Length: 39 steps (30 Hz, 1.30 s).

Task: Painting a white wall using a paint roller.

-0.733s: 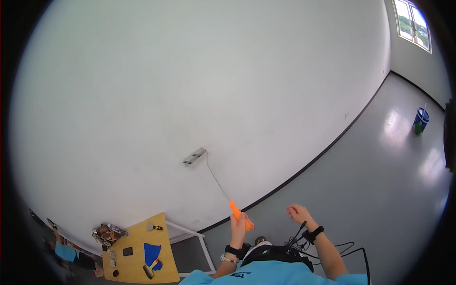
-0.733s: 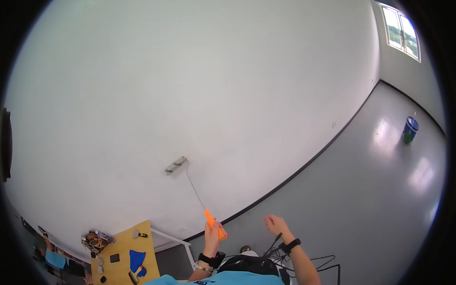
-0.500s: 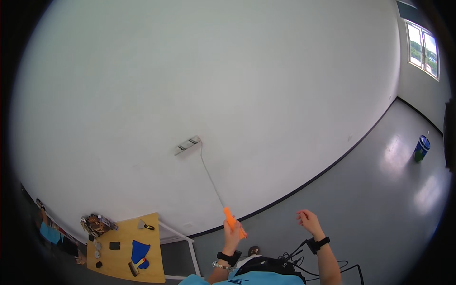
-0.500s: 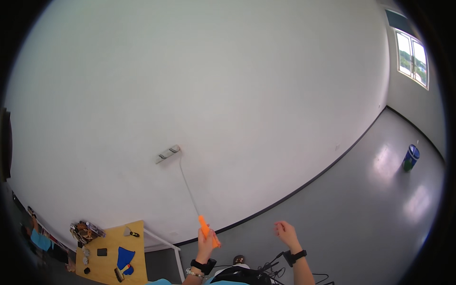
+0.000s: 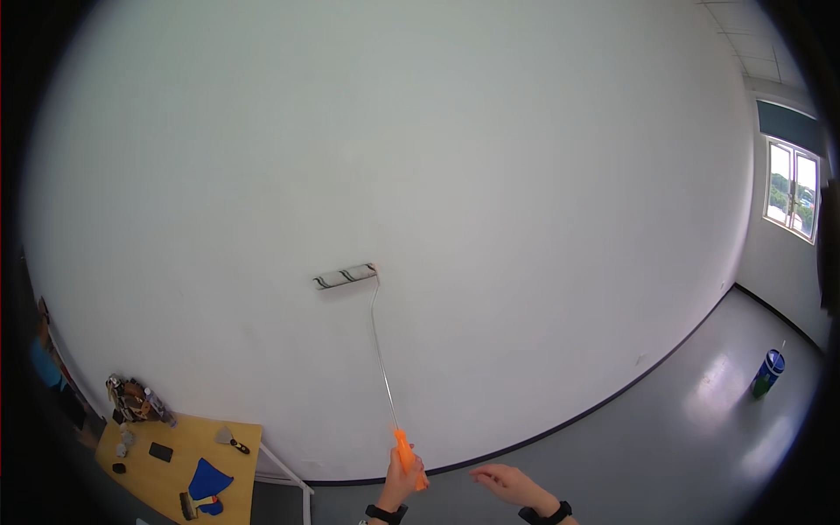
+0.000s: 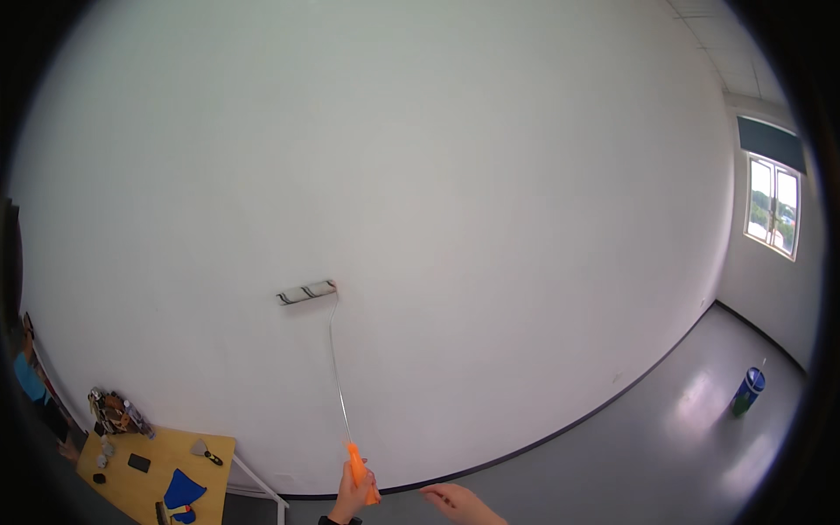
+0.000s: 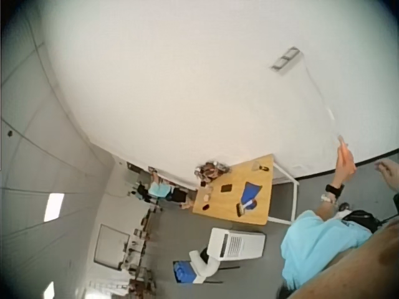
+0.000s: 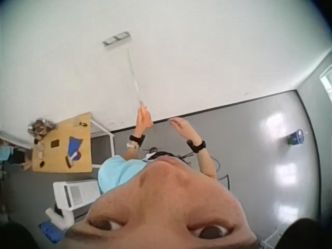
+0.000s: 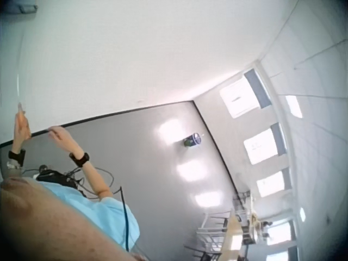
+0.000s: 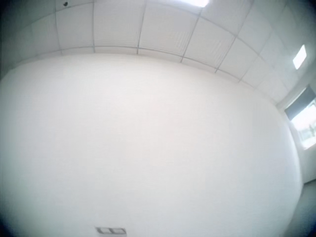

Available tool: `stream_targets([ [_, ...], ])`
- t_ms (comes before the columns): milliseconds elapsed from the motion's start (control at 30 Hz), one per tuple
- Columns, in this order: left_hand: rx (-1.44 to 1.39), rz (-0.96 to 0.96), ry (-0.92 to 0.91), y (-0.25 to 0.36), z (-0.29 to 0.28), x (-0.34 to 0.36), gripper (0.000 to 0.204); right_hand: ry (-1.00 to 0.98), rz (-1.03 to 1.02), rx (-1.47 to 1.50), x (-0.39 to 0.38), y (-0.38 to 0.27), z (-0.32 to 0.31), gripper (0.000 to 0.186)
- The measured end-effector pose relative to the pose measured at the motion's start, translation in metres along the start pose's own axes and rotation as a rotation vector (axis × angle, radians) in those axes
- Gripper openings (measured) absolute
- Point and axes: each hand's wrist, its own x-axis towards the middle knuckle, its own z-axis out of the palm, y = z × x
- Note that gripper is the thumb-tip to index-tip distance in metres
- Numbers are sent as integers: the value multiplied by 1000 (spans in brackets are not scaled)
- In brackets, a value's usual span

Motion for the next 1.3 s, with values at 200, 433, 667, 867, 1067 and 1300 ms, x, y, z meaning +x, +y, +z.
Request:
stream_targets([
  [200,361,430,96,-32,-8,42,29,-372,-242,66,63,-22,45,69],
  [433,540,435,14,21,-36,45,32,-35,-279,208,112,-44,111,73],
  [667,632,474,-47,64,-75,78,39,447,-465,298,182,-64,162,51],
  [867,474,592,80,83,-120,88,31,540,-493,348,275,-150,109,50],
  [1067,325,319,190,50,-187,73,24,620,-719,365,369,-276,33,50],
  [1300,287,218,320,51,-221,41,27,704,-877,406,418,-452,-69,48],
])
